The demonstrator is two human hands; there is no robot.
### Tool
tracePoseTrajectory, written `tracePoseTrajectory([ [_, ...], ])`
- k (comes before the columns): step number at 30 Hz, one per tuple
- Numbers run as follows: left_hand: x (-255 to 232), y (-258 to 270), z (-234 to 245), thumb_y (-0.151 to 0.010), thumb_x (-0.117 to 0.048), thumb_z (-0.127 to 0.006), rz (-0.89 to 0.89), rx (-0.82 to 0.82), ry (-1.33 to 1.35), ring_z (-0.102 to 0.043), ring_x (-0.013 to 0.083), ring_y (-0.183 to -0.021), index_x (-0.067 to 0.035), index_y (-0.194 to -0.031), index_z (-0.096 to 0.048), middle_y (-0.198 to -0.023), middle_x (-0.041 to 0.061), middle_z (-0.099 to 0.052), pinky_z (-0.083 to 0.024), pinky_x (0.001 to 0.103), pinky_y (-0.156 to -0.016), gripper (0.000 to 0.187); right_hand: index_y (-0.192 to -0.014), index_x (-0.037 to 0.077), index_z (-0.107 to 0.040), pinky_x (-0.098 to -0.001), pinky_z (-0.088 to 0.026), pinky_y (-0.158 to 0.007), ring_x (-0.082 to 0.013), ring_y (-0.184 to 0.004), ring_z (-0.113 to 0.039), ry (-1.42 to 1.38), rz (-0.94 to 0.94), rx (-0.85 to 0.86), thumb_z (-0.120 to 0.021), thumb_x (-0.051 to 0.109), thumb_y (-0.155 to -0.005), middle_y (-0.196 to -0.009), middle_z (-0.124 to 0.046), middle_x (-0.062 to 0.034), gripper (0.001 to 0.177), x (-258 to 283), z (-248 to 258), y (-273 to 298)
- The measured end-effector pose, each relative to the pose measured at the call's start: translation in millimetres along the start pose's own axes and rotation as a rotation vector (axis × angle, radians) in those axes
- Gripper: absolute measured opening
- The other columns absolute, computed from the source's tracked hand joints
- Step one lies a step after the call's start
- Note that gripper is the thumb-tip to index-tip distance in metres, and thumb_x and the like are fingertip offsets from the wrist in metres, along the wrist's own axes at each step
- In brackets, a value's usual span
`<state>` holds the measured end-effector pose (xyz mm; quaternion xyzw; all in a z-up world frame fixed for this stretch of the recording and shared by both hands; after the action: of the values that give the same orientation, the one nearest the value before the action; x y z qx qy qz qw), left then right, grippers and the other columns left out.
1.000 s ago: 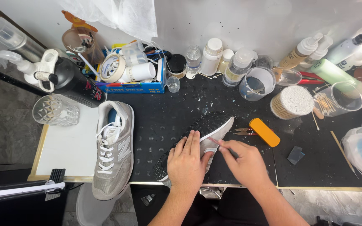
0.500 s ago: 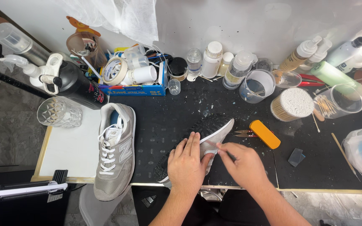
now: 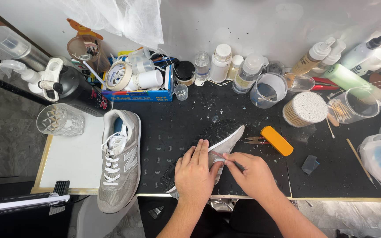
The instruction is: The person cleans a grey New Balance sneaker on a cluttered workbench. They use a small metal tool to scrape the toe box and side panels, then switch to a yellow sponge to wipe the upper and laces. The person rotates the shoe to access different areas, including the heel and sole edge, while the other sneaker remains on the table.
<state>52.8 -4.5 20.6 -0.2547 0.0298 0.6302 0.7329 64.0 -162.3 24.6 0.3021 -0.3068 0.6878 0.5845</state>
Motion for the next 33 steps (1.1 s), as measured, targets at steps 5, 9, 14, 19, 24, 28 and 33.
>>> tracePoseTrajectory([
  [5,0.0,-3.6,3.7,-0.080,-0.045,-0.079,-0.004,-0.020,-0.006,-0.067,0.0297,-0.114,-0.001,-0.128,-0.065,-0.126,0.013,-0.071,-0.051,0.046,-0.089,0.067,-0.111,0.004,-0.075,-0.0262,-0.056,-0.064,-0.0135,-0.072,-0.074,-0.254,-0.073,0.033,-0.073,0.011,-0.089,-0.090,-0.080,-0.0081,0.023,-40.5,-9.6,5.1],
  [9,5.5,-11.3,14.4,-0.091,-0.044,-0.074,0.026,-0.092,0.039,-0.071,0.0264,-0.106,-0.005,-0.118,-0.069,-0.117,0.009,-0.075,-0.053,0.042,-0.080,0.048,-0.123,0.000,-0.068,-0.0230,-0.048,-0.059,-0.0088,-0.066,-0.058,-0.648,-0.259,0.004,-0.071,0.006,-0.091,-0.098,-0.078,-0.0083,0.033,-102.3,-7.9,2.2],
  [14,24.1,-39.9,16.0,-0.088,-0.050,-0.074,0.169,0.131,0.136,-0.071,0.0257,-0.093,-0.009,-0.103,-0.070,-0.098,0.005,-0.075,-0.054,0.041,-0.077,0.044,-0.126,-0.003,-0.062,-0.0256,-0.050,-0.056,-0.0116,-0.064,-0.059,-0.909,-0.312,-0.085,-0.061,0.005,-0.095,-0.102,-0.072,-0.0163,0.032,-143.0,3.0,7.8],
  [19,6.7,-70.6,10.9,-0.078,-0.043,-0.078,-0.142,0.186,0.185,-0.067,0.0325,-0.095,-0.008,-0.130,-0.065,-0.108,0.013,-0.068,-0.055,0.045,-0.074,0.064,-0.131,-0.001,-0.052,-0.0272,-0.048,-0.052,-0.0141,-0.055,-0.057,-1.000,-0.162,-0.114,-0.049,0.010,-0.104,-0.093,-0.068,-0.0252,0.029,-152.5,1.6,17.4],
  [24,-30.2,-93.3,-19.4,-0.083,-0.035,-0.074,-0.427,0.172,0.180,-0.068,0.0269,-0.099,-0.021,-0.130,-0.068,-0.110,0.008,-0.066,-0.056,0.041,-0.074,0.049,-0.130,0.001,-0.050,-0.0262,-0.047,-0.052,-0.0095,-0.052,-0.049,-1.006,-0.100,-0.150,-0.046,0.011,-0.106,-0.089,-0.067,-0.0219,0.026,-155.5,1.1,19.7],
  [28,-43.0,-116.4,-44.2,-0.082,-0.041,-0.076,-0.319,0.326,0.101,-0.067,0.0273,-0.097,-0.019,-0.106,-0.071,-0.100,0.007,-0.065,-0.057,0.041,-0.073,0.033,-0.129,0.000,-0.051,-0.0259,-0.047,-0.052,-0.0086,-0.052,-0.049,-0.964,-0.095,-0.158,-0.046,0.012,-0.106,-0.086,-0.066,-0.0197,0.026,-153.2,0.9,20.9],
  [33,-51.9,-114.6,-53.4,-0.097,-0.031,-0.068,-0.295,0.311,0.016,-0.067,0.0284,-0.096,-0.015,-0.108,-0.069,-0.105,0.009,-0.065,-0.057,0.041,-0.072,0.020,-0.129,-0.001,-0.050,-0.0253,-0.047,-0.053,-0.0083,-0.053,-0.049,-0.907,-0.135,-0.152,-0.046,0.012,-0.106,-0.084,-0.066,-0.0180,0.027,-151.5,0.0,19.0],
])
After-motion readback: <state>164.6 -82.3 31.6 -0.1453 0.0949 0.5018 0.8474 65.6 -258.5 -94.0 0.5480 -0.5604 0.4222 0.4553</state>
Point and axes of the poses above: each hand's wrist, its own y-axis away from the middle knuckle, its own z-axis out of the back of the hand, x = y × z, the point moved 6 cm from there along -y, towards the middle knuckle
